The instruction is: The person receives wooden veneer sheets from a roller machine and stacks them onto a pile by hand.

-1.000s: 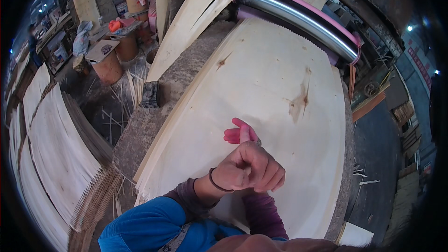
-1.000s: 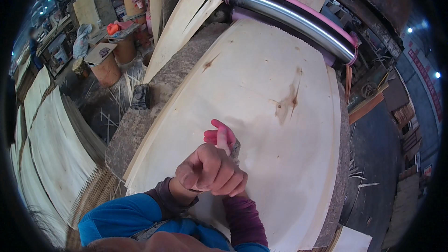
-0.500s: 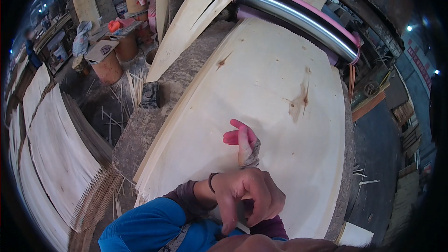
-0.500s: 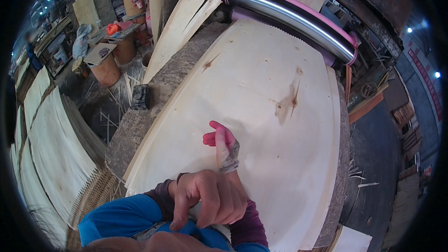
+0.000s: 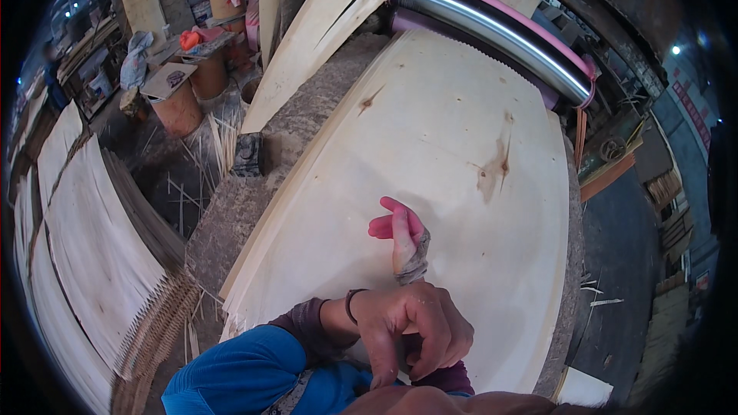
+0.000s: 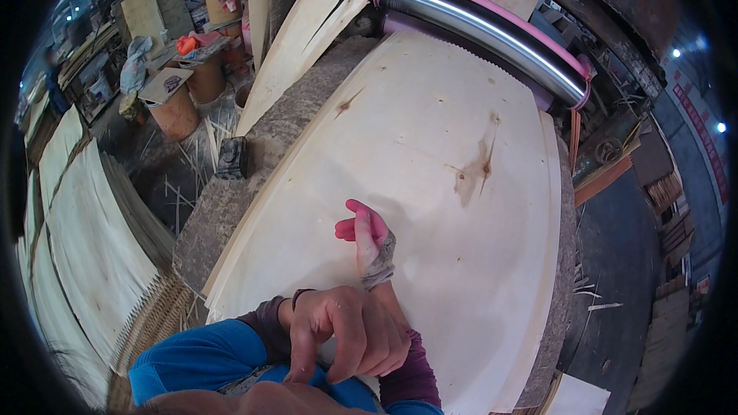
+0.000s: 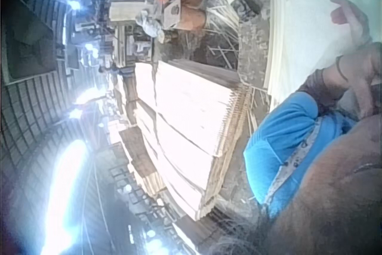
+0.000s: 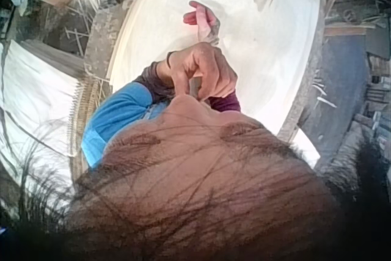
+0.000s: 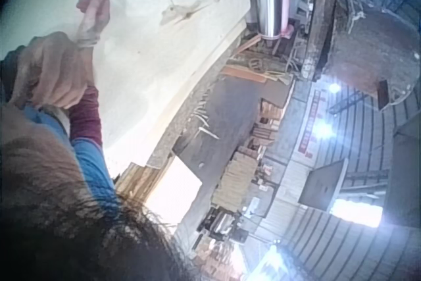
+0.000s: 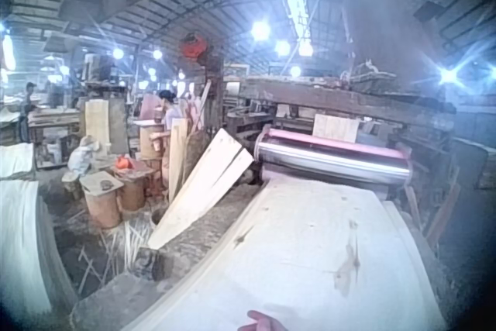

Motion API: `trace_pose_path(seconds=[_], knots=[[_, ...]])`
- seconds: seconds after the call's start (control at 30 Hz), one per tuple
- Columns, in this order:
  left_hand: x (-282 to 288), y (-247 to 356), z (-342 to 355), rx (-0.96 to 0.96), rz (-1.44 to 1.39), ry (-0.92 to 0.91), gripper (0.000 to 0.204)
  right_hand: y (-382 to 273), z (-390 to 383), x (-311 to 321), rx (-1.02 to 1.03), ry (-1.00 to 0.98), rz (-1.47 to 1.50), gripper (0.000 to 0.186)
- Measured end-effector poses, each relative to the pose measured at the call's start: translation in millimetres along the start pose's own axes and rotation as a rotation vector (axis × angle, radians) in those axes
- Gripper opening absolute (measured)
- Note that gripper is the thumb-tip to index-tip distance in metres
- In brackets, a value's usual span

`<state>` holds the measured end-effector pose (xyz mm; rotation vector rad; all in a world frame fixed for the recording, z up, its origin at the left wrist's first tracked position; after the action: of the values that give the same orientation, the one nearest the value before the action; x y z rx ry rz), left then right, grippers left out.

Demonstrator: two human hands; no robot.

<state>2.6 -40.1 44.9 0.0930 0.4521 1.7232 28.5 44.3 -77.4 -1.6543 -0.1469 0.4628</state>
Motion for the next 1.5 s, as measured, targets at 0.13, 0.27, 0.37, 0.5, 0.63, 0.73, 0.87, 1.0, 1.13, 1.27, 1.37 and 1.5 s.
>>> trace_pose_path(seconds=[0.13,0.27,0.37,0.5,0.63,0.73,0.87,1.0,1.13,1.27,1.37,1.5], knots=[[-0.7,-0.2,0.5,0.004,-0.006,-0.006,0.039,1.6,0.4,0.8,0.007,-0.003,-0.019,0.038],[-1.0,-1.1,0.3,0.003,-0.008,-0.001,0.039,2.9,-0.6,3.2,0.004,0.008,-0.046,0.040],[-0.7,-1.5,0.5,0.006,-0.008,-0.004,0.039,4.1,-1.2,5.7,-0.073,-0.019,-0.032,0.042],[-0.8,-2.2,0.4,0.003,-0.003,-0.007,0.039,4.0,-1.9,5.5,-0.142,-0.052,-0.031,0.046],[-0.5,-3.3,0.1,0.008,-0.010,-0.018,0.039,7.2,0.2,3.5,-0.011,-0.005,0.010,0.043],[-1.1,-3.3,-0.5,0.006,-0.022,-0.007,0.038,7.8,1.1,3.6,0.011,-0.001,-0.017,0.041],[-0.7,-2.7,-1.0,0.009,-0.023,-0.005,0.038,5.0,0.7,2.8,0.013,0.006,-0.042,0.040],[-0.8,-2.4,-0.8,0.018,-0.022,-0.012,0.038,3.9,1.7,1.2,0.021,-0.012,-0.009,0.041],[-1.3,-2.4,-1.8,0.019,-0.017,-0.010,0.038,3.2,1.0,-0.2,0.001,-0.015,0.008,0.041],[-1.4,-3.1,-1.1,0.011,-0.016,-0.014,0.038,3.2,1.2,0.5,0.000,-0.013,0.012,0.040],[-1.6,-2.5,-0.5,0.007,-0.013,-0.004,0.038,2.6,1.0,0.3,0.004,-0.019,0.013,0.040],[-1.2,-2.7,-0.9,0.009,-0.012,-0.005,0.039,3.2,1.3,0.5,0.000,-0.022,0.005,0.040]])
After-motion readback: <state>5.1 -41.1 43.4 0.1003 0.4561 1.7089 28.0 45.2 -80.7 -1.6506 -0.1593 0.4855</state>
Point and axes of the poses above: each hand's wrist, its own z-axis towards the middle knuckle, its own x-axis out of the back of the hand, y = z × x, the point moved 2 cm from there along z, towards the middle knuckle, and after that the axes turned 3 degrees about -x, right-handed, at the moved point
